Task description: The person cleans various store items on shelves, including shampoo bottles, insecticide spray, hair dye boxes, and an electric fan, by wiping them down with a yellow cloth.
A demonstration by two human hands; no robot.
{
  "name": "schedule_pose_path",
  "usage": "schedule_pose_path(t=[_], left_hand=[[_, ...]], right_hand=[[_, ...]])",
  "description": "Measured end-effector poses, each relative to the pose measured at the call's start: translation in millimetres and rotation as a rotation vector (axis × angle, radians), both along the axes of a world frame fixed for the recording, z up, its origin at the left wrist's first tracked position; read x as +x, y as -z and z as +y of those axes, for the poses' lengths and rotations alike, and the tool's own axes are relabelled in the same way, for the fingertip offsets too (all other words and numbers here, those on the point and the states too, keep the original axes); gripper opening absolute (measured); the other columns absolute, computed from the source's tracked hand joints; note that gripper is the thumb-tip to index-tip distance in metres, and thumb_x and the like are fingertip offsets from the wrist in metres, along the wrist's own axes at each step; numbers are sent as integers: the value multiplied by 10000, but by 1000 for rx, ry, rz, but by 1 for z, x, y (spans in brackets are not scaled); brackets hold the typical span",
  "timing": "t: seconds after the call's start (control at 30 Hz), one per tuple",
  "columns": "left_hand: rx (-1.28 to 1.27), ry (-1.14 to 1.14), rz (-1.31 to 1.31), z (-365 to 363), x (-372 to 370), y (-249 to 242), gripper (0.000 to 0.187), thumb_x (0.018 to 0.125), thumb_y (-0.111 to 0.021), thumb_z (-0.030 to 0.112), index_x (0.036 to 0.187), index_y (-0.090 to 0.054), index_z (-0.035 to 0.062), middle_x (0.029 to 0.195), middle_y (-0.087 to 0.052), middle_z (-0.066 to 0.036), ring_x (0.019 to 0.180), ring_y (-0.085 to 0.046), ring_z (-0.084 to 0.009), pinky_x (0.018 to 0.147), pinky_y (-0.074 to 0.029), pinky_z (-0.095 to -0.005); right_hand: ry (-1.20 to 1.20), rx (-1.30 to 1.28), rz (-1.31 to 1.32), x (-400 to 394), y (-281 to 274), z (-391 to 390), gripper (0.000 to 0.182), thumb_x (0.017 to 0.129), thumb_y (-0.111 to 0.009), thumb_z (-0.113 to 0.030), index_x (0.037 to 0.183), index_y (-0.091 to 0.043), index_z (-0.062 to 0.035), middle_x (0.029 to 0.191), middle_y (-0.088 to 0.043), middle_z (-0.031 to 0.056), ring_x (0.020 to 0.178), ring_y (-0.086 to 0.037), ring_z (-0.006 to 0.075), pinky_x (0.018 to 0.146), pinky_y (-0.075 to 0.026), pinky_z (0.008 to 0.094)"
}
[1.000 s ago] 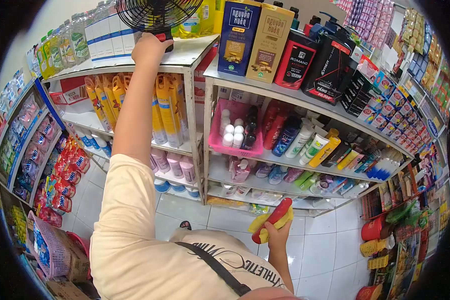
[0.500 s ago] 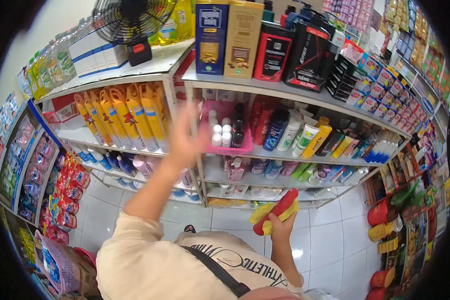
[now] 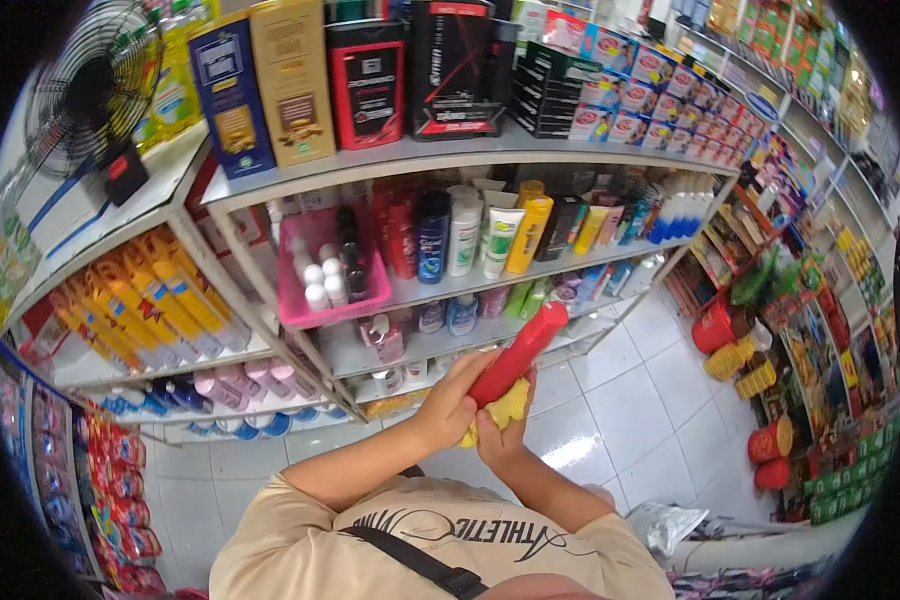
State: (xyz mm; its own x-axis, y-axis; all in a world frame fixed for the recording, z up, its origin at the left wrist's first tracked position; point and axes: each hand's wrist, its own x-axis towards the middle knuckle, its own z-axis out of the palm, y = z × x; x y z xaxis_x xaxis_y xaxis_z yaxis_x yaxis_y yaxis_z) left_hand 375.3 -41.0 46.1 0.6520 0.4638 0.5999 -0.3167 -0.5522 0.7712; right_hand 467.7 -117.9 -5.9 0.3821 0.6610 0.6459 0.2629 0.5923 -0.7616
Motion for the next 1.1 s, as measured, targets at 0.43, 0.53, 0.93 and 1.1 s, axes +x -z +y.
schedule_pose_path(t=[0.43,0.53,0.93,1.1], left_hand=[[4,-107,103,65,8,-5,486,728,-491,77,1196,-410,-26,1229,-339,-249,1184,-314,-389,999,-256,-401],[-34,-121,-65,76,7,-13,464,774,-504,194,1178,-432,-22,1216,-334,-227,1161,-311,-348,990,-238,-416],[-277,-295,7,80,23,-17,572,901,-425,242,1353,-190,-17,1240,-433,-176,1080,-460,-252,915,-353,-359],[-493,-153,-313,100,38,-21,648,899,-437,275,1368,-113,-34,1390,-244,-149,1276,-256,-201,1040,-206,-319]], right_hand=[[7,55,104,26,-88,85,660,807,-481,-103,1351,-142,52,1411,-156,203,1283,-231,239,1037,-199,358],[35,41,-109,10,-55,90,709,789,-491,-119,1359,-103,48,1411,-145,207,1307,-184,264,1054,-139,386],[-95,-93,74,50,-92,122,692,806,-545,-161,1353,-171,38,1397,-216,192,1257,-295,258,1022,-246,353],[-189,8,-245,46,-67,126,665,814,-518,-182,1357,-188,12,1389,-182,255,1291,-196,381,1036,-185,422]])
